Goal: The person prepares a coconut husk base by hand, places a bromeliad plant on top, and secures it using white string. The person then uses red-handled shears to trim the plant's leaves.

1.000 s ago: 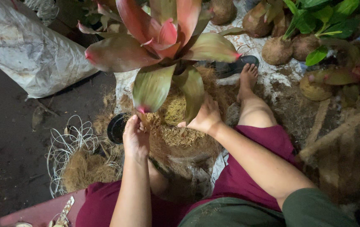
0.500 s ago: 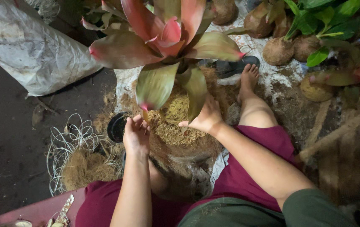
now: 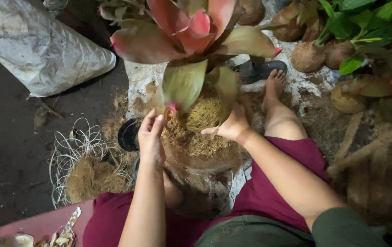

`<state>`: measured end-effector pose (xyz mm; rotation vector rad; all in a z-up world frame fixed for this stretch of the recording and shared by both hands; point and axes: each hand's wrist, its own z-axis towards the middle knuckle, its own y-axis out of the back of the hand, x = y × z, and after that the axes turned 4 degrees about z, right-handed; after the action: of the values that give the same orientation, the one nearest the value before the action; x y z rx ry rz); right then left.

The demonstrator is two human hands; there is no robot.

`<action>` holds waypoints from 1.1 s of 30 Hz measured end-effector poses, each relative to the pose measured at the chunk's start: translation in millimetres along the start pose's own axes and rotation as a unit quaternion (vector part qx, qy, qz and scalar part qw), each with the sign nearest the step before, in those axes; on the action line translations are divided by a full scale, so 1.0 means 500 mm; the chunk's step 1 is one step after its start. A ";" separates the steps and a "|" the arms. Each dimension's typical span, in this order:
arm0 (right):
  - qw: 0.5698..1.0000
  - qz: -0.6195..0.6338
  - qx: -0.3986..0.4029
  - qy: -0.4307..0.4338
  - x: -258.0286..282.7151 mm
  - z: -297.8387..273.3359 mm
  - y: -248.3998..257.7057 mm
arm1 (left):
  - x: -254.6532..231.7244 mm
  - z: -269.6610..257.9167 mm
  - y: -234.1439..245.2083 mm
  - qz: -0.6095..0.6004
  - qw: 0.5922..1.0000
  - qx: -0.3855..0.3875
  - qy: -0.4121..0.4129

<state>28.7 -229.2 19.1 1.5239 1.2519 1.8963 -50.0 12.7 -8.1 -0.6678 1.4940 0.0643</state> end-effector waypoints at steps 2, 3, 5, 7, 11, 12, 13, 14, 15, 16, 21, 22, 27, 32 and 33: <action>0.997 0.041 -0.044 0.058 -0.007 0.008 0.008 | -0.001 -0.003 -0.006 -0.003 1.000 0.017 0.004; 0.994 0.036 -0.058 0.082 -0.012 0.011 0.012 | -0.002 -0.007 -0.009 -0.005 1.000 0.026 0.007; 0.988 0.027 -0.085 0.127 -0.022 0.018 0.013 | -0.009 -0.017 -0.013 -0.006 0.999 0.020 0.025; 0.993 -0.006 -0.056 0.108 -0.033 0.025 0.014 | -0.023 -0.024 -0.015 -0.027 0.999 0.033 0.028; 0.971 -0.041 -0.105 0.210 -0.052 0.035 0.017 | -0.043 -0.045 -0.019 -0.059 0.995 0.080 -0.004; 0.982 -0.026 -0.073 0.170 -0.053 0.037 0.017 | -0.043 -0.049 -0.018 -0.054 0.995 0.088 -0.013; 0.991 -0.013 -0.042 0.129 -0.054 0.040 0.021 | -0.042 -0.049 -0.016 -0.053 0.995 0.082 0.000; 0.996 0.001 -0.011 0.089 -0.053 0.040 0.024 | -0.041 -0.049 -0.010 -0.053 0.996 0.075 0.013; 0.996 0.008 -0.007 0.089 -0.051 0.039 0.028 | -0.036 -0.046 -0.005 -0.054 0.996 0.067 0.025; 0.996 0.016 -0.003 0.090 -0.048 0.039 0.031 | -0.027 -0.032 -0.004 -0.035 0.998 0.028 0.054; 0.984 0.035 -0.043 0.168 -0.036 0.040 0.042 | 0.043 0.037 0.000 -0.127 0.978 -0.021 0.167; 0.978 0.025 -0.061 0.197 -0.035 0.039 0.043 | 0.056 0.047 -0.001 -0.101 0.979 -0.036 0.176; 0.970 0.026 -0.093 0.224 -0.031 0.039 0.044 | 0.102 0.089 -0.015 0.016 0.993 0.004 0.114; 0.981 0.034 -0.065 0.180 -0.032 0.038 0.038 | 0.106 0.118 -0.062 0.291 0.941 0.043 -0.164; 0.985 0.025 -0.055 0.162 -0.036 0.039 0.035 | 0.102 0.122 -0.074 0.368 0.880 0.052 -0.296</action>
<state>56.3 -244.2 23.7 1.2365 1.2236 2.2737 26.3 -8.8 -45.5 0.0589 1.0615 0.7078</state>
